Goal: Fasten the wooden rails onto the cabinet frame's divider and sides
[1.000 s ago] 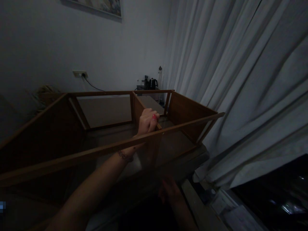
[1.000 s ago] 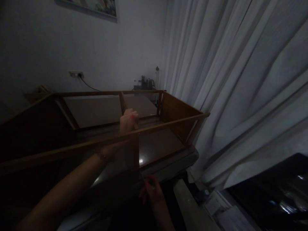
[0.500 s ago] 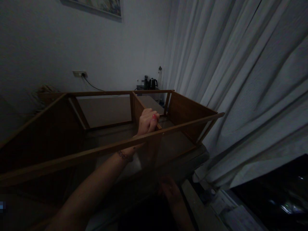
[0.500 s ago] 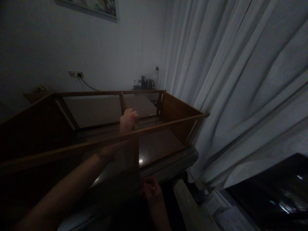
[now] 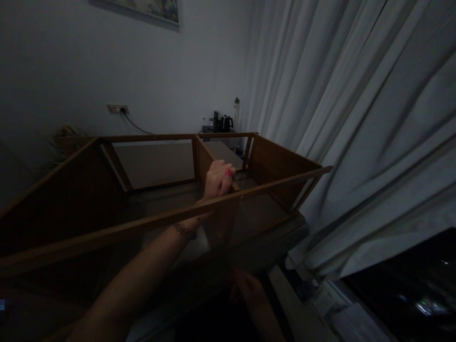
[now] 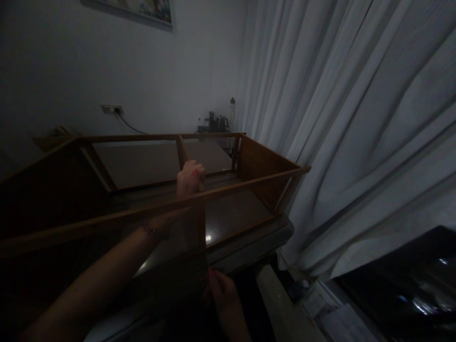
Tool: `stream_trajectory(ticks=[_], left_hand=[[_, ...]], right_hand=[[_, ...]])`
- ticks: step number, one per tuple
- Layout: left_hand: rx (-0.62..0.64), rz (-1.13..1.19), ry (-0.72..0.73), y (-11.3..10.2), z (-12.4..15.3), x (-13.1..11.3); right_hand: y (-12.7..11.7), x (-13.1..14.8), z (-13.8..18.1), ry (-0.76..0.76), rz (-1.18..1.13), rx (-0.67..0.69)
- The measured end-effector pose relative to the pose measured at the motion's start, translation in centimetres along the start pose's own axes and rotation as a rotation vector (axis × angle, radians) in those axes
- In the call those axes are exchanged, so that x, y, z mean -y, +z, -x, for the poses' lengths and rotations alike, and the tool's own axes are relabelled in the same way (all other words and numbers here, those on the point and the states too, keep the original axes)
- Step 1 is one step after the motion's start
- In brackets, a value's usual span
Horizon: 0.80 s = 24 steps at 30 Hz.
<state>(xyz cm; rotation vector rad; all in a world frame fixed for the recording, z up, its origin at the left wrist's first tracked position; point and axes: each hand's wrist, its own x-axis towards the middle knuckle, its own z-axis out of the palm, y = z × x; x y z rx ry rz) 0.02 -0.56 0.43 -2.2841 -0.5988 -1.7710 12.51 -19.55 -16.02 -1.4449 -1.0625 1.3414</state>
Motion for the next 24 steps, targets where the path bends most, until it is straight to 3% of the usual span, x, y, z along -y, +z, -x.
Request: stream_trajectory(ticks=[5,8,14,21,24], left_hand=[[-0.013,-0.008,0.005,0.1,0.1,0.1],[-0.015,-0.001,0.002,0.1,0.0,0.1],[-0.026,-0.006,0.023,0.1,-0.1,0.0],[-0.023,0.019,-0.005,-0.1,-0.2,-0.3],[-0.037,0.04,0.008,0.0,-0.2,-0.3]], right_hand=[[0.4,-1.6,-0.9,0.127,-0.116,0.16],[0.2,-1.8,-1.0,0.118,-0.1,0.21],[-0.3,-0.8,-0.7,-0.009,-0.066,-0.004],[-0.5,-0.6,0.3,-0.34,0.521,-0.304],[-0.8,-0.9,0.4,-0.386,0.533,-0.318]])
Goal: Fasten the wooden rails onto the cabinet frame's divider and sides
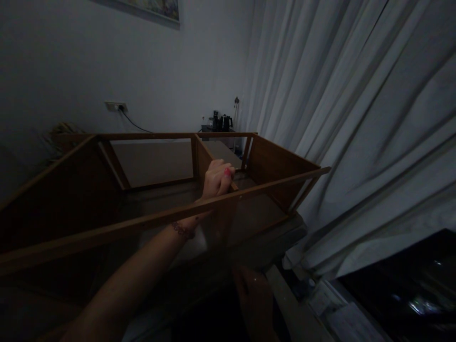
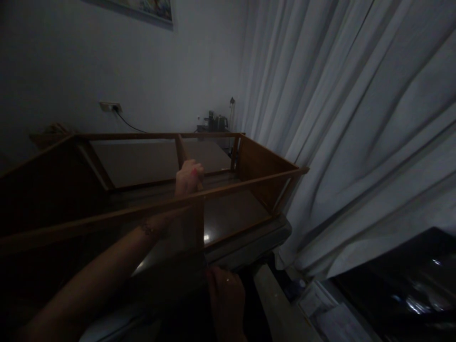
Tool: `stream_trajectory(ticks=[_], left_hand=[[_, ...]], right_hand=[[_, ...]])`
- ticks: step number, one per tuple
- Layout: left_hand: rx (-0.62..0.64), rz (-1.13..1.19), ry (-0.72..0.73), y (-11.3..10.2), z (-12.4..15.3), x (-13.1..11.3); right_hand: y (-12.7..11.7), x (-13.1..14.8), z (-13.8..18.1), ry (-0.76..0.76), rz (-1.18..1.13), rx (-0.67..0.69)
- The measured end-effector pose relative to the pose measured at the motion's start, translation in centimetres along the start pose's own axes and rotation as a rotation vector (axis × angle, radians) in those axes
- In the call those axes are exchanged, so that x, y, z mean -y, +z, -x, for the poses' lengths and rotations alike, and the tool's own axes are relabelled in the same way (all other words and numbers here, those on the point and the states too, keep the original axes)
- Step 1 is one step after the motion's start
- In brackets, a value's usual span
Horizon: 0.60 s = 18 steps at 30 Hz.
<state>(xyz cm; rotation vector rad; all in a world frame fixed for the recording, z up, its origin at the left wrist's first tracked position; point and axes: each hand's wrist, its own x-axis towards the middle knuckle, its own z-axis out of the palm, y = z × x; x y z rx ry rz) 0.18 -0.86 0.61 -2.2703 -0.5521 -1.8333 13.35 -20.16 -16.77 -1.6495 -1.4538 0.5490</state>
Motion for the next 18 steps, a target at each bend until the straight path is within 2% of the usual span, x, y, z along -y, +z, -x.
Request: stream_trajectory(ticks=[5,10,15,18], left_hand=[[-0.002,-0.044,-0.025,0.3,0.1,0.3],[0.002,-0.018,0.015,0.2,0.1,0.5],[0.02,-0.04,-0.001,0.2,0.3,0.6],[0.001,-0.03,0.015,0.2,0.2,0.6]], right_hand=[[-0.3,0.2,-0.2,0.003,-0.204,0.05],[-0.6,1.8,0.0,0.198,-0.463,0.159],[-0.3,2.2,0.2,0.31,-0.532,0.172],[-0.1,2.1,0.1,0.311,-0.526,0.184]])
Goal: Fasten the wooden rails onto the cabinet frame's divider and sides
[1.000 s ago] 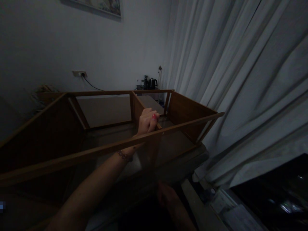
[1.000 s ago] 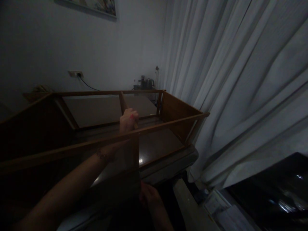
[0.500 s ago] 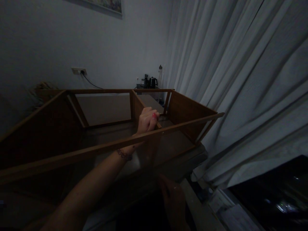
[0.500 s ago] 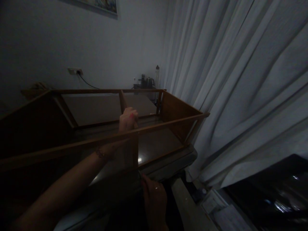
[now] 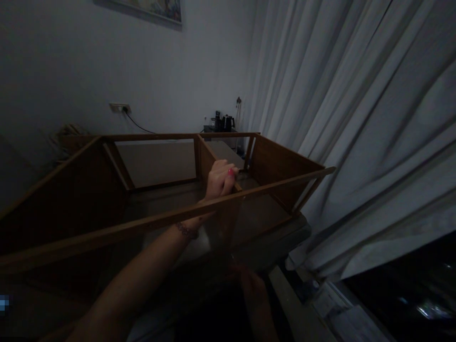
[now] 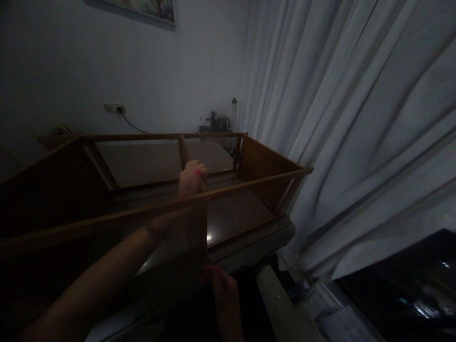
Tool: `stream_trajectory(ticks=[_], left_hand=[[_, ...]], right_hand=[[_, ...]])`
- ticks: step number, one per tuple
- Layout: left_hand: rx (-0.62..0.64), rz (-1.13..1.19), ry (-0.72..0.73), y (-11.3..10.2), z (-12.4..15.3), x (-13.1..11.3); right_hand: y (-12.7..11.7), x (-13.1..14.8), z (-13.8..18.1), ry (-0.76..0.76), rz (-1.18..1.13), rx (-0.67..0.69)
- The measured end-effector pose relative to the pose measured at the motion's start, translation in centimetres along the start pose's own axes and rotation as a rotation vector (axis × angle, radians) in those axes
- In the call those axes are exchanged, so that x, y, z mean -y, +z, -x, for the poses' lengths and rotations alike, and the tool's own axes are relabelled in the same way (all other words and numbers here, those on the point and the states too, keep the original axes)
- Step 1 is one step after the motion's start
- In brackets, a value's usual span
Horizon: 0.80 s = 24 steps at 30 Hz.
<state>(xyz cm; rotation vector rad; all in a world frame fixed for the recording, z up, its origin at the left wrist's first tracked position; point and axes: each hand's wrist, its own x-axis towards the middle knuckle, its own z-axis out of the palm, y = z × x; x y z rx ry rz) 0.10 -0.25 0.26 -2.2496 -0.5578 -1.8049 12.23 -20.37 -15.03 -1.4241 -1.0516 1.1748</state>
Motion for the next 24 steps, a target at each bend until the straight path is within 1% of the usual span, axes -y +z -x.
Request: stream_trajectory(ticks=[2,5,7,12,15,17,19,24], left_hand=[[-0.001,0.0,-0.003,0.0,-0.1,-0.1],[0.011,-0.013,-0.02,-0.1,-0.1,-0.3],[0.008,-0.016,-0.026,-0.2,-0.2,-0.4],[0.004,-0.005,-0.02,-0.2,-0.2,-0.6],[0.008,-0.003,-0.004,-0.2,-0.2,-0.5],[0.011,-0.011,-0.015,-0.2,-0.2,-0.4],[0.015,-0.026,-0.031,-0.1,-0.1,-0.3],[0.013,-0.032,-0.028,-0.1,-0.1,-0.2]], right_hand=[[0.0,-0.1,-0.1,-0.051,0.037,-0.035],[0.2,-0.6,-0.2,-0.183,0.102,-0.089],[0.3,-1.5,-0.2,-0.307,0.164,-0.119],[0.0,-3.8,-0.6,-0.703,0.404,-0.132],[-0.8,-4.1,-1.1,-0.807,0.468,-0.103],[-1.3,-4.0,-1.4,-0.818,0.459,-0.097],[-1.5,-3.6,-1.5,-0.77,0.412,-0.117],[-1.3,-2.6,-1.3,-0.448,0.237,-0.095]])
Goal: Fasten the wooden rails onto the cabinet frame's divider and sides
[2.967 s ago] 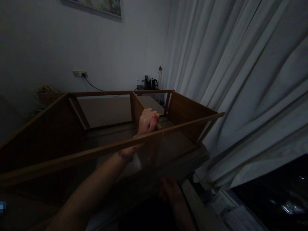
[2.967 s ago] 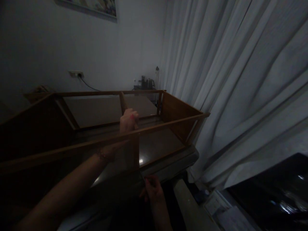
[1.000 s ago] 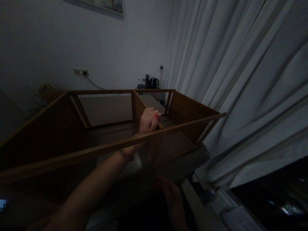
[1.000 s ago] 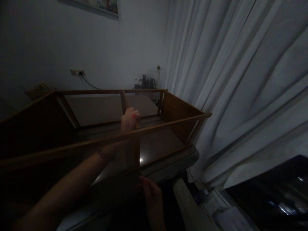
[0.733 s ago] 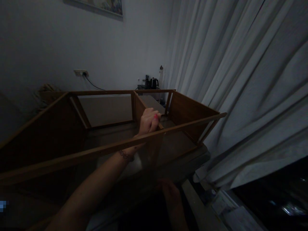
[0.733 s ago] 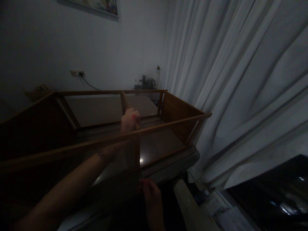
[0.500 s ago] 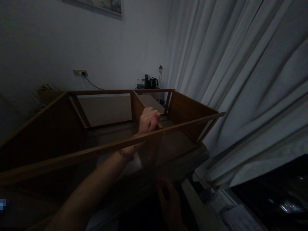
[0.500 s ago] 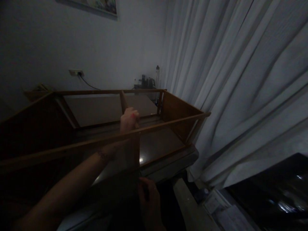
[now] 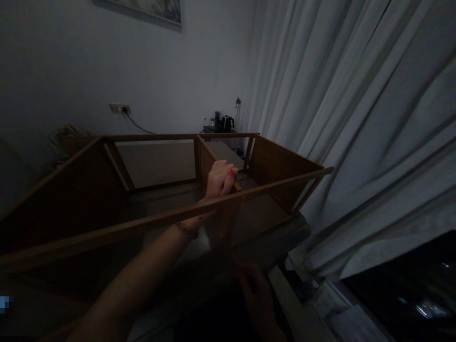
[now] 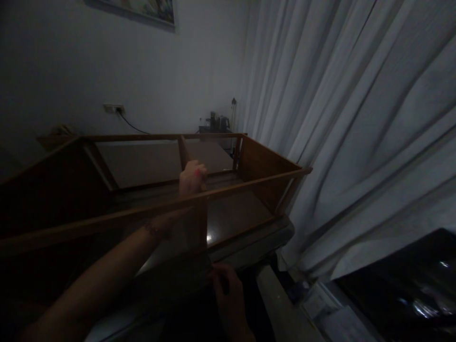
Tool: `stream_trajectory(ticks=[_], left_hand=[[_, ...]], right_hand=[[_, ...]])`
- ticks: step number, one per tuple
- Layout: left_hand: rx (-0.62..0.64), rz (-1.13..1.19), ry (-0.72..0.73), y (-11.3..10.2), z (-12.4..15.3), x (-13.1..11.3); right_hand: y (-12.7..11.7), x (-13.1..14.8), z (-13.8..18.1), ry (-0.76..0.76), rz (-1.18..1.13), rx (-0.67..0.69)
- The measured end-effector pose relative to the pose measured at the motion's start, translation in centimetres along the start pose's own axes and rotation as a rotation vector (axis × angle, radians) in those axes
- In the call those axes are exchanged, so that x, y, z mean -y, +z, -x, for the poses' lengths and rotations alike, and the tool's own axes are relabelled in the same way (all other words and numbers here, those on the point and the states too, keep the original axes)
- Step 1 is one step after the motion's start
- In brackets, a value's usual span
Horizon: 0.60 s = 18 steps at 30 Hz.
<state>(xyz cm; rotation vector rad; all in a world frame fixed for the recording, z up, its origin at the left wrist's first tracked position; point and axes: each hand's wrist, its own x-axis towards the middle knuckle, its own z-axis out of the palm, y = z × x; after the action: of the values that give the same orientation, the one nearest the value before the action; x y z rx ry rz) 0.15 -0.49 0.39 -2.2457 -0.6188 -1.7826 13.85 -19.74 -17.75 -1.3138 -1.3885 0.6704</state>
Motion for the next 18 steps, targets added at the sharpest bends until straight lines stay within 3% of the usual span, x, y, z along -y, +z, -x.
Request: stream_trajectory(ticks=[6,18], left_hand=[[0.013,-0.005,0.027,-0.1,-0.1,0.0],[0.013,0.031,0.003,-0.2,0.0,0.0]], right_hand=[[0.0,0.4,-0.1,0.236,-0.104,-0.004],[-0.1,1.6,0.1,0.302,-0.184,-0.016]])
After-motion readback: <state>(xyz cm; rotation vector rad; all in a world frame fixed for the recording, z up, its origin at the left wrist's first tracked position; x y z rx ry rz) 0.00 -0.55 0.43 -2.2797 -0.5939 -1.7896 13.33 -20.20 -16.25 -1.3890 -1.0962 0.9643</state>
